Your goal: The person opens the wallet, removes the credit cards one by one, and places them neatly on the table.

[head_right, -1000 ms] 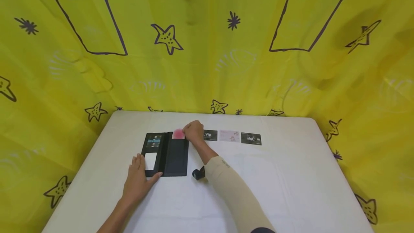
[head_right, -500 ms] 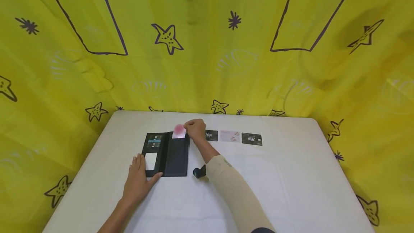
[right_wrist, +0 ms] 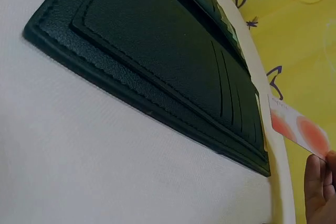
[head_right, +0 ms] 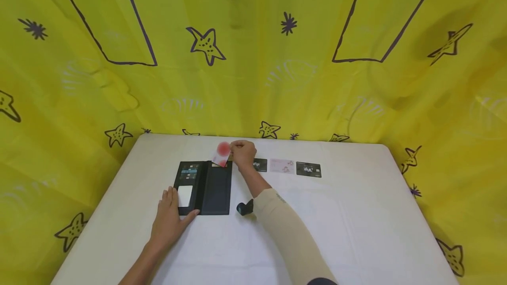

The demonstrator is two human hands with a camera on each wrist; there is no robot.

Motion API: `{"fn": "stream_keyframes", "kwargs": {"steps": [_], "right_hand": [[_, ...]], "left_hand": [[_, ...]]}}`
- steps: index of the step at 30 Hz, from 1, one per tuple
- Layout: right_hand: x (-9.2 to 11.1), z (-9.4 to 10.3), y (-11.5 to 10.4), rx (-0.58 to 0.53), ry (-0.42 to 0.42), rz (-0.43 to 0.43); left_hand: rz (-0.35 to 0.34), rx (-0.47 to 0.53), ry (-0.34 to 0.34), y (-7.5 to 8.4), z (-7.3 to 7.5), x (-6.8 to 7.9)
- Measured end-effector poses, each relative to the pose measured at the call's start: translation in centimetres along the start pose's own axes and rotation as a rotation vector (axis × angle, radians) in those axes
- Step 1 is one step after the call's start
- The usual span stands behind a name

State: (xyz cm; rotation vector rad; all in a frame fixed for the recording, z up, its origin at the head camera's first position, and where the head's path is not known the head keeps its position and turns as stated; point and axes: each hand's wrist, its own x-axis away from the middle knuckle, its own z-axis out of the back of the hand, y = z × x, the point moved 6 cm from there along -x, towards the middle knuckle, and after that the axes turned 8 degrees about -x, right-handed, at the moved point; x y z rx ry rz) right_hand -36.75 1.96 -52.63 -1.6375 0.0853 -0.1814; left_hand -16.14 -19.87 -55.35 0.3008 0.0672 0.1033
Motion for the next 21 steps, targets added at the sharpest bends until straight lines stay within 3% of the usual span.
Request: {"fn": "stream_keyframes", "kwargs": {"steps": [5,15,21], "right_hand": [[-0.1,0.4,0.0,-0.110,0.023,-0.014],[0.9,1.2,-0.5,-0.335,0.014,-0.120],[2.1,1.8,-0.7,-0.307,-0.018,-0.182]], "left_hand": [[-0.002,-0.001,-0.001,0.0,0.0,0.0],[0.004,-0.004,-0.001,0.1,0.2,-0.1],[0.003,-0.002,-0.001,0.1,0.1,0.0]]}}
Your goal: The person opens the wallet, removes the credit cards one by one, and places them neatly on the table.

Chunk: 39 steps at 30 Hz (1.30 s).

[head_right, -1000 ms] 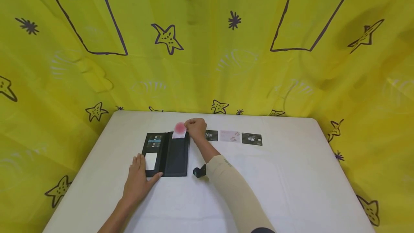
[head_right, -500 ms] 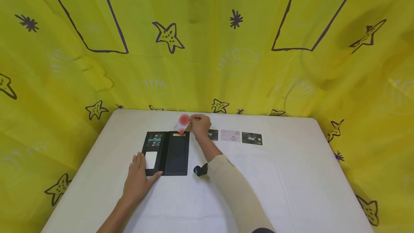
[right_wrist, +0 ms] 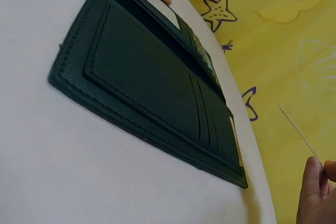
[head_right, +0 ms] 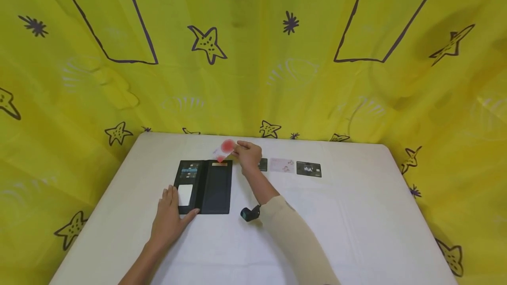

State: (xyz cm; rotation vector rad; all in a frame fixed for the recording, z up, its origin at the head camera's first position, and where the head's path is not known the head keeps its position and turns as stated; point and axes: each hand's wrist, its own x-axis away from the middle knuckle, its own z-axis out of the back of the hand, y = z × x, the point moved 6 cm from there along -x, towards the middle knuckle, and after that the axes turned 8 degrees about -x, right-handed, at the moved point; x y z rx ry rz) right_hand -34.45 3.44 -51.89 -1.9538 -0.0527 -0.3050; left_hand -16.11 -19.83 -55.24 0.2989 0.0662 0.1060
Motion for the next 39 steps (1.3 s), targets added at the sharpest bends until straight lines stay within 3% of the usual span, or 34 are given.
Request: {"fn": "stream_keyframes", "kwargs": {"steps": [12,20,28,39], "right_hand": [[1.7,1.7,-0.3,-0.045,-0.043,-0.069],[2.7,3.6,-1.6,0.019,-0.013,-0.134],[3.4,6.2,-2.6,-0.042,-0.024,-0.139],[3.8,9.0,-4.4,-0.045,-0.013,-0.124]], "left_hand": [[-0.021,0.008,0.020,-0.1,0.2,0.2],[-0.016,0.004,0.021,0.1,0.4,0.4],[-0.018,0.007,0.017,0.2,0.3,0.2],[-0.006,-0.004,0.012,0.0,0.2,0.2]]}}
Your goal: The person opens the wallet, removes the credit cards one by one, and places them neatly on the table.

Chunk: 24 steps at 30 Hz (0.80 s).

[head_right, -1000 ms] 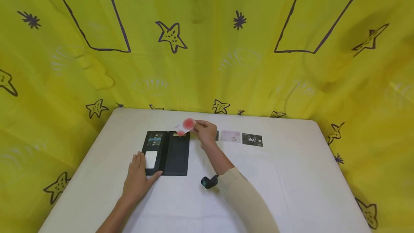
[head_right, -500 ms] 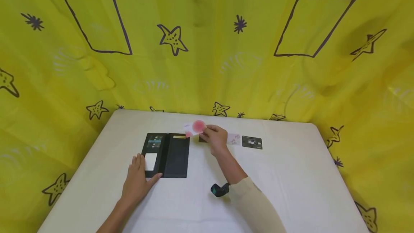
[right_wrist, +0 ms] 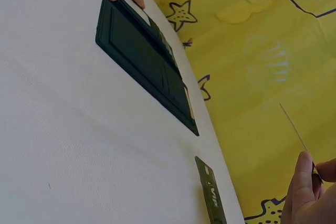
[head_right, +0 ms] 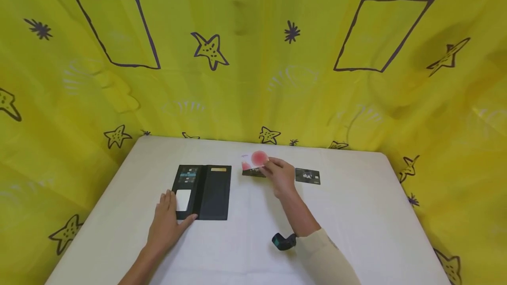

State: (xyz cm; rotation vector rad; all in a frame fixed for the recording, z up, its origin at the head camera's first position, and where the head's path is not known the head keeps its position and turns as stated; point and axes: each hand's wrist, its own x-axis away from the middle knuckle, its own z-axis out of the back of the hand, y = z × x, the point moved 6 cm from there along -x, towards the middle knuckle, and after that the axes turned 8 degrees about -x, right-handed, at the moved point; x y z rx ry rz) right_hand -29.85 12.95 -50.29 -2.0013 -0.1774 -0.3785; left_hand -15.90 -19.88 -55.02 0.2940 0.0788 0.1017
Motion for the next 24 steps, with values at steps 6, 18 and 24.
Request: {"fn": "stream_keyframes", "kwargs": {"steps": [6,18,24], "right_hand": [[0.4,1.8,-0.6,-0.011,0.029,-0.010],[1.9,5.4,-2.1,-0.065,0.091,-0.024],[2.3,6.9,-3.1,-0.205,0.090,0.028]], "left_hand": [[0.008,-0.007,-0.005,0.0,-0.1,0.0],[0.007,-0.016,-0.001,-0.1,0.1,0.3],[0.010,-0.017,-0.002,0.0,-0.1,0.0]]}}
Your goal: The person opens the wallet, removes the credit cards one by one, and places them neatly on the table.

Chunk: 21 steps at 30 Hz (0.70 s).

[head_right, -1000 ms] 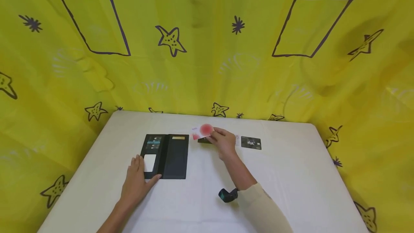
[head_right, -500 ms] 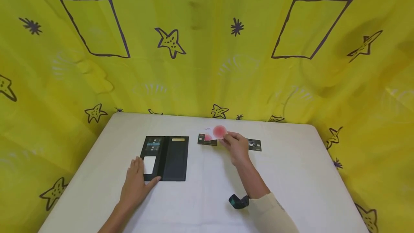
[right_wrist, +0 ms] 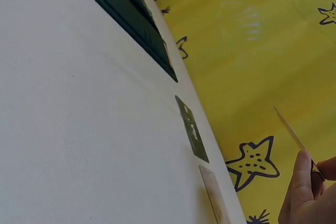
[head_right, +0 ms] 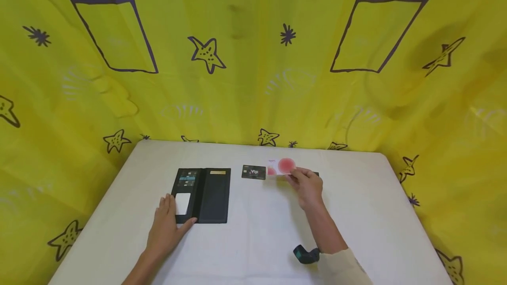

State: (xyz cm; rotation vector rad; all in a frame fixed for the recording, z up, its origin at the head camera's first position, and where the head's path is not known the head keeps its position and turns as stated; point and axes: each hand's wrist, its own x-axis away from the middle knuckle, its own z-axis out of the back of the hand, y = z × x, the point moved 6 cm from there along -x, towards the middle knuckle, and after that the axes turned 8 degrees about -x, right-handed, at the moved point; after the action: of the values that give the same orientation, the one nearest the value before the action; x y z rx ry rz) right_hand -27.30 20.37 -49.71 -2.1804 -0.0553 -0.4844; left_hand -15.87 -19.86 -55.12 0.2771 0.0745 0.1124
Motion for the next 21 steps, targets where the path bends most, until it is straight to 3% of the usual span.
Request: {"fn": "stream_keyframes", "kwargs": {"steps": [3,10,21], "right_hand": [[0.2,0.6,-0.4,-0.025,0.004,0.017],[0.4,2.4,-1.2,0.031,0.050,0.006],[1.1,5.4,-3.0,-0.046,0.139,0.006]], "left_hand": [[0.002,0.003,0.003,0.0,-0.1,0.0],[-0.001,0.000,0.004,0.1,0.0,0.0],[-0.003,0.010,0.004,0.1,0.0,0.1]]}}
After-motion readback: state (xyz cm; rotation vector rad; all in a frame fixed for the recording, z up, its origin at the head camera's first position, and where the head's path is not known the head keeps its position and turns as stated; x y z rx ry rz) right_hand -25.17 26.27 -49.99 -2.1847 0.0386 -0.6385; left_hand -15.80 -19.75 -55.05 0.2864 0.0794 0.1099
